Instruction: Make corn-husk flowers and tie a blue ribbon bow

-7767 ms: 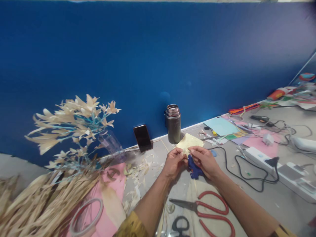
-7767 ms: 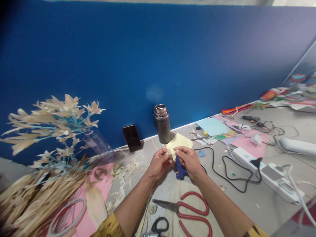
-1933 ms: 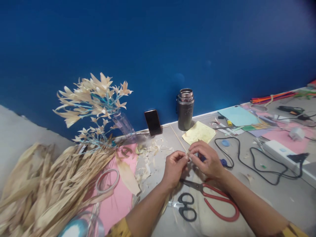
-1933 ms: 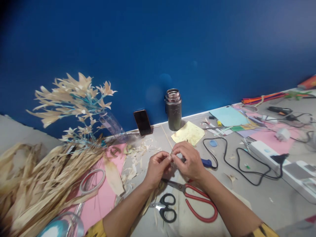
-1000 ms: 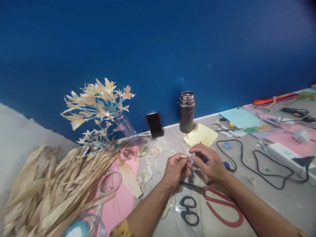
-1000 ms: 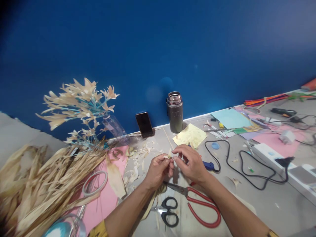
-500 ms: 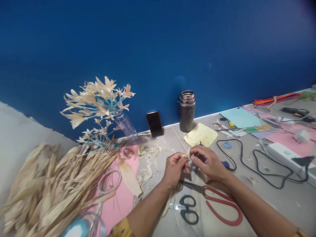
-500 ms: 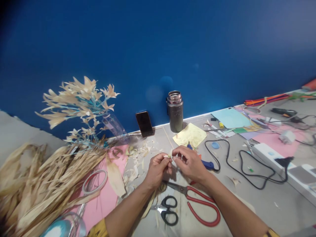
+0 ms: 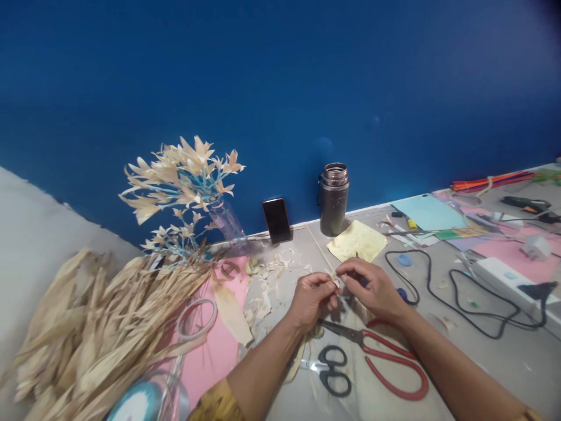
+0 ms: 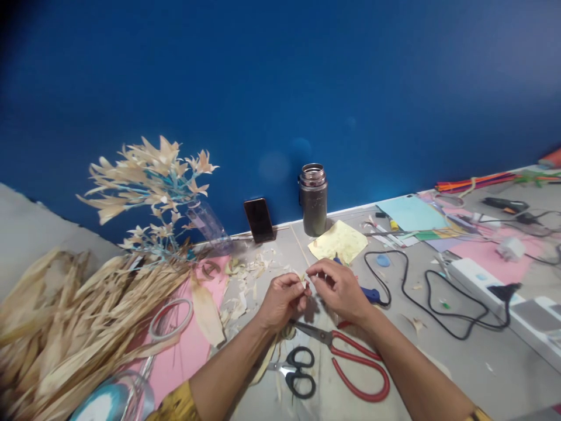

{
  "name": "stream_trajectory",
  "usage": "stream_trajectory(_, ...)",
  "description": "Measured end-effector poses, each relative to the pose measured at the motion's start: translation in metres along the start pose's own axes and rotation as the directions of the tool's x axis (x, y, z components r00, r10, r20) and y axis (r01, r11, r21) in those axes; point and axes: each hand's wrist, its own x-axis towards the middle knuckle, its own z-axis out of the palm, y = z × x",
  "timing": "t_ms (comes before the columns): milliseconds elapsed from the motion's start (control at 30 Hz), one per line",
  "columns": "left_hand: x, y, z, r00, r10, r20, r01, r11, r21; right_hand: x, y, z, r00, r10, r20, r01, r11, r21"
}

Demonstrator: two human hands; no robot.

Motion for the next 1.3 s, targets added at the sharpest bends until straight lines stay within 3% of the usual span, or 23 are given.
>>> stream_trajectory(167,-0.002,0.004,0.003,0.999,-0.001,0.049,-0.002,0.998,0.058,0.000,-0.001,-0.001,1.000,-0.028,0.001,0.028,1.000,-0.005)
stream_trajectory(267,-0.010,0.022,0.003,0.999,0.029,0.038,-0.033,0.995,0.098,0.000,0.001,-0.001,0.999,-0.039,0.005,0.039,0.999,-0.017)
stream_trajectory(400,-0.040,0.068,-0.012,0.978,0.178,-0.108,-0.165,0.979,0.119,-0.002,0.008,0.000,0.999,-0.046,0.014,0.047,0.998,-0.031)
stream_trajectory(533,-0.083,0.097,-0.035,0.905,0.331,-0.268,-0.323,0.944,0.074,-0.007,0.017,0.003,0.992,-0.024,0.127,0.038,0.993,-0.110)
stream_trajectory(700,-0.111,0.080,-0.063,0.915,0.218,-0.340,-0.252,0.966,-0.057,-0.005,0.022,0.001,0.926,0.090,0.366,-0.027,0.984,-0.173)
stream_trajectory(833,-0.112,0.064,-0.076,0.922,0.169,-0.349,-0.213,0.973,-0.091,0.020,0.009,0.009,0.859,0.092,0.504,0.092,0.940,-0.328)
stream_trajectory(1100,-0.106,0.057,-0.078,0.921,0.062,-0.385,-0.151,0.967,-0.205,0.091,-0.016,0.109,0.774,0.123,0.621,0.164,0.908,-0.385)
stream_trajectory(1200,-0.107,0.053,-0.082,0.919,0.037,-0.393,-0.134,0.966,-0.222,0.097,-0.016,0.129,0.749,0.194,0.634,0.115,0.904,-0.412)
stream_trajectory(1300,-0.105,0.050,-0.086,0.918,0.010,-0.397,-0.111,0.966,-0.232,0.097,-0.014,0.132,0.707,0.257,0.659,0.043,0.914,-0.403)
